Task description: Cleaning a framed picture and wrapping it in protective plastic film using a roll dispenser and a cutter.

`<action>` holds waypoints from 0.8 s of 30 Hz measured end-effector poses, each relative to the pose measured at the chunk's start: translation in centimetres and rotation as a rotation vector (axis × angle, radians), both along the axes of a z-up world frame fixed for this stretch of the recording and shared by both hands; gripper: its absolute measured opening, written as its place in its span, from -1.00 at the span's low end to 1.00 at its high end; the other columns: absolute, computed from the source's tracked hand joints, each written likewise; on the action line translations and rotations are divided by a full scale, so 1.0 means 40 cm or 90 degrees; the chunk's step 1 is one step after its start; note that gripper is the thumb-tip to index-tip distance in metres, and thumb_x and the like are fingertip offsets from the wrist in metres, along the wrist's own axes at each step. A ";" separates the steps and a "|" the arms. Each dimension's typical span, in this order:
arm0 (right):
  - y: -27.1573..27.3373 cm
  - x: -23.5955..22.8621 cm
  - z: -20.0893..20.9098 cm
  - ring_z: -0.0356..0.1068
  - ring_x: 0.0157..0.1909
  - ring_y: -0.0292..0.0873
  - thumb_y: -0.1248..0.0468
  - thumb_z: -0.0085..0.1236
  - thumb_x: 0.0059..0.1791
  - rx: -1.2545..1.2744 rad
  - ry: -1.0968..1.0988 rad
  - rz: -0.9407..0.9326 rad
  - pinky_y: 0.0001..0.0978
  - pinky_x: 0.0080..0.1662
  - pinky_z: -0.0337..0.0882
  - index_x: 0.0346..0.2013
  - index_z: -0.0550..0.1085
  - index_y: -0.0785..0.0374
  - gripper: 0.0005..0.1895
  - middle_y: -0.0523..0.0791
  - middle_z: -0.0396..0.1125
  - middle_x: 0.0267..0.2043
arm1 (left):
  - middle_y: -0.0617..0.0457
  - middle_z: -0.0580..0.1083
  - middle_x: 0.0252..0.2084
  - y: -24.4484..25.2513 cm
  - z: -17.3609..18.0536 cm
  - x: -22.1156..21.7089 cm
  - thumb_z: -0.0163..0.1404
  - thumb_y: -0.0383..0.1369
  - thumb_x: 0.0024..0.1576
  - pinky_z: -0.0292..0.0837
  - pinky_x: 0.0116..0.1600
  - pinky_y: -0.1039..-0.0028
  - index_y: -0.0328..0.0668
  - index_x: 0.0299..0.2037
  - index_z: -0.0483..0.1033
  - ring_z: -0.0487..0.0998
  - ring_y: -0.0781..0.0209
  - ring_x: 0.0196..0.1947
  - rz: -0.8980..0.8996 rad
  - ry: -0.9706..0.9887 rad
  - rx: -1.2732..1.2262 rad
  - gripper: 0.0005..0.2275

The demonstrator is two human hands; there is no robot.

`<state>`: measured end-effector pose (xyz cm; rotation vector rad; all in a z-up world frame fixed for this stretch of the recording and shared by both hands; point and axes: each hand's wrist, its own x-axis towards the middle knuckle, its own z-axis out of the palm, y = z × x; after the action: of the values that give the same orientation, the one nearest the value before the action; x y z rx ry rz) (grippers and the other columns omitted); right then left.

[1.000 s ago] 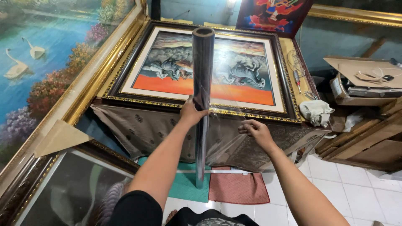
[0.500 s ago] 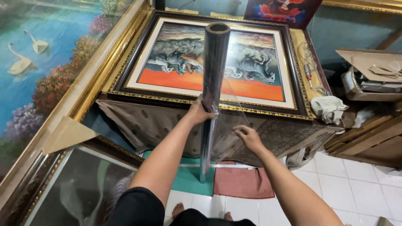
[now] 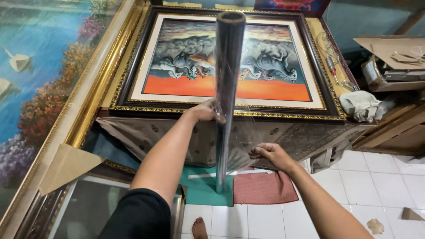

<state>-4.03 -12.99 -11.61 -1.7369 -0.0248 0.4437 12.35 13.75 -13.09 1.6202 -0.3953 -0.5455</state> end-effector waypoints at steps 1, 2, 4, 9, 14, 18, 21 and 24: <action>0.005 -0.006 -0.014 0.32 -0.32 -0.21 0.32 0.00 -0.09 0.000 0.000 -0.001 -0.29 -0.18 0.39 -0.33 0.49 0.37 -0.83 -0.03 0.38 -0.43 | -0.04 0.40 -0.13 0.001 -0.009 -0.011 0.34 -0.55 -0.50 0.30 0.06 0.28 -0.10 -0.07 0.40 0.37 0.01 -0.04 -0.001 0.000 0.000 -0.32; 0.009 -0.007 -0.028 0.36 -0.31 -0.19 0.31 0.06 -0.13 -0.042 -0.054 -0.016 -0.31 -0.19 0.40 -0.30 0.49 0.32 -0.83 0.00 0.41 -0.42 | -0.09 0.39 -0.13 0.002 -0.014 -0.017 0.33 -0.56 -0.46 0.30 0.05 0.24 -0.17 -0.06 0.37 0.36 -0.04 -0.05 0.018 0.001 -0.032 -0.35; 0.019 -0.015 -0.044 0.41 -0.30 -0.18 0.31 0.13 -0.17 -0.084 -0.108 -0.030 -0.32 -0.21 0.41 -0.26 0.49 0.27 -0.80 0.02 0.43 -0.41 | -0.15 0.39 -0.13 -0.011 0.012 -0.053 0.31 -0.56 -0.42 0.30 0.05 0.20 -0.25 -0.06 0.34 0.36 -0.10 -0.06 0.038 0.003 -0.064 -0.36; 0.030 -0.048 -0.089 0.37 -0.11 0.04 0.04 0.22 -0.23 -0.214 -0.117 0.002 -0.21 -0.13 0.40 -0.12 0.44 0.10 -0.56 -0.04 0.35 -0.11 | -0.18 0.41 -0.19 -0.036 0.016 -0.117 0.26 -0.69 -0.45 0.39 -0.07 0.29 -0.38 -0.05 0.25 0.41 -0.01 -0.14 0.063 -0.025 -0.164 -0.33; -0.047 -0.042 -0.201 0.35 -0.38 -0.08 0.13 -0.09 -0.04 -0.263 -0.166 -0.170 -0.26 -0.29 0.31 -0.43 0.49 0.14 -0.76 -0.06 0.36 -0.50 | -0.21 0.38 -0.06 -0.092 0.019 -0.178 0.29 -0.29 -0.36 0.28 0.10 0.33 -0.42 -0.01 0.24 0.36 -0.05 0.00 0.154 -0.102 0.170 -0.30; -0.118 0.021 -0.267 0.33 -0.39 -0.04 0.17 -0.11 -0.02 -0.248 -0.237 -0.183 -0.24 -0.28 0.31 -0.38 0.48 0.20 -0.77 -0.01 0.36 -0.50 | -0.29 0.41 -0.13 -0.143 0.124 -0.268 0.23 -0.38 -0.26 0.24 0.16 0.43 -0.60 -0.06 0.23 0.38 0.03 0.00 0.362 0.130 -0.088 -0.40; -0.161 0.063 -0.335 0.19 -0.50 -0.23 0.18 -0.04 -0.05 -0.190 -0.272 -0.173 -0.39 -0.37 0.27 -0.52 0.45 0.18 -0.78 -0.14 0.26 -0.66 | -0.19 0.43 -0.13 -0.185 0.088 -0.270 0.19 -0.22 -0.35 0.30 0.11 0.41 -0.40 -0.10 0.32 0.41 0.04 -0.04 0.346 -0.003 0.053 -0.39; -0.100 -0.010 -0.211 0.37 -0.23 0.10 0.28 0.10 -0.17 -0.108 -0.267 -0.165 -0.09 -0.18 0.36 -0.32 0.47 0.32 -0.81 0.16 0.37 -0.37 | -0.04 0.46 -0.15 -0.217 0.055 -0.224 0.12 0.03 -0.48 0.37 0.04 0.37 -0.11 -0.15 0.45 0.45 0.06 -0.09 0.311 -0.217 0.270 -0.35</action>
<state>-4.45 -16.98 -20.05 -1.9425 -0.0637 -0.1162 3.39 5.08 -10.88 2.1410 -0.1196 0.0291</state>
